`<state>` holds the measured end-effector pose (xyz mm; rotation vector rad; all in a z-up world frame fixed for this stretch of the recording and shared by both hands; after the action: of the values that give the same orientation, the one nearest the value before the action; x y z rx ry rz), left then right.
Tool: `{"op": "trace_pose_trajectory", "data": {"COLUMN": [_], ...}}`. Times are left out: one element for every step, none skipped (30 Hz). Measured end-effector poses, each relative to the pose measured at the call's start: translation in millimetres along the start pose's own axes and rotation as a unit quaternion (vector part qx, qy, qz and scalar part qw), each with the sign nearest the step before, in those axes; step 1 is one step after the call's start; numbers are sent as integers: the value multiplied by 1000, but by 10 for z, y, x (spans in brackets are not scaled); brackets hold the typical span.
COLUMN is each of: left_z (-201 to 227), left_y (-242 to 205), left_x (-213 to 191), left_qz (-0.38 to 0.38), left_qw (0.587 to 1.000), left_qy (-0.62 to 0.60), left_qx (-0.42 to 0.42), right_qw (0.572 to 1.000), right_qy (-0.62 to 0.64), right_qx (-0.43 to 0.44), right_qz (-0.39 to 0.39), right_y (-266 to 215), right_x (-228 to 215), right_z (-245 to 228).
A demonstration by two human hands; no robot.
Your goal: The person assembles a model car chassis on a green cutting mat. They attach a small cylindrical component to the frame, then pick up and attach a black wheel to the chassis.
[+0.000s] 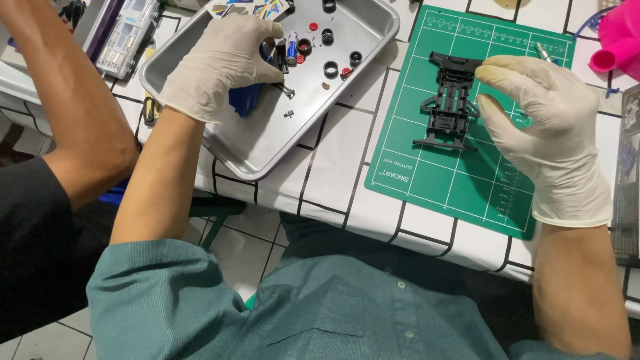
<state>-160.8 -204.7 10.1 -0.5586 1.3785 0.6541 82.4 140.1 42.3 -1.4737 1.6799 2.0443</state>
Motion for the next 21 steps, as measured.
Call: {"op": "trace_pose_trajectory", "data": {"left_z": [5,-18,-41,-63,-60,-53,-48,-59,-62,-64,-41,-13,10,30,33,37,17,-4,-8,-2,2], "left_y": [8,16,22,29,34,38,39,41,49,56,34,11,-11,-18,-12,-8,2,10,-35,-94,-96], "left_x": [0,16,31,47,39,29,19,26,25,23,15,-8,-40,-28,-38,-51,-65,-84,-38,-1,-33], "left_qz": [-4,-4,-1,1,1,2,3,3,6,8,8,24,42,43,48,53,57,73,82,78,100], "left_qw": [1000,1000,1000,999,999,999,999,999,999,999,999,997,996,996,997,997,997,995,993,993,991], "left_qy": [3,3,-20,-42,-43,-42,-41,-41,-41,-42,-42,-53,-64,-64,-53,-42,-39,-54,-74,-76,-79], "left_qx": [-4,-4,-4,-5,-5,0,5,4,17,30,31,40,50,50,41,31,33,36,37,35,49], "right_qw": [1000,1000,1000,1000,1000,1000,1000,1000,1000,1000,1000,1000,1000,1000,1000,1000,1000,1000,1000,1000,1000], "right_qy": [1,1,-4,-9,-10,-4,3,3,2,2,1,1,0,0,-1,-2,-5,-11,-11,-8,0], "right_qx": [2,2,1,1,1,2,2,3,0,-2,-1,-1,-1,-1,-3,-4,-7,-2,7,9,6], "right_qz": [2,3,2,2,2,1,1,1,2,4,4,3,3,4,6,7,11,8,0,-3,-1], "right_y": [1,5,6,7,14,20,27,24,22,21,20,20,29,24,36,49,54,55,12,1,27], "right_x": [0,-5,-8,-11,-15,-19,-20,-18,-17,-17,-20,-23,-24,-28,-29,-31,-26,-11,11,22,15], "right_z": [-2,-3,-5,-7,-13,-19,-25,-22,-18,-14,-17,-20,-18,-28,-26,-26,-7,16,10,-26,-31]}}
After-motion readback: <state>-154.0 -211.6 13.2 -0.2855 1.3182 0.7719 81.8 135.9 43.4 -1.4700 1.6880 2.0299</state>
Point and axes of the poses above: each hand's wrist, its own y-axis towards the middle knuckle, its own x-axis out of the palm, z = x × y, the point moved 4 cm from there along y, towards the middle knuckle
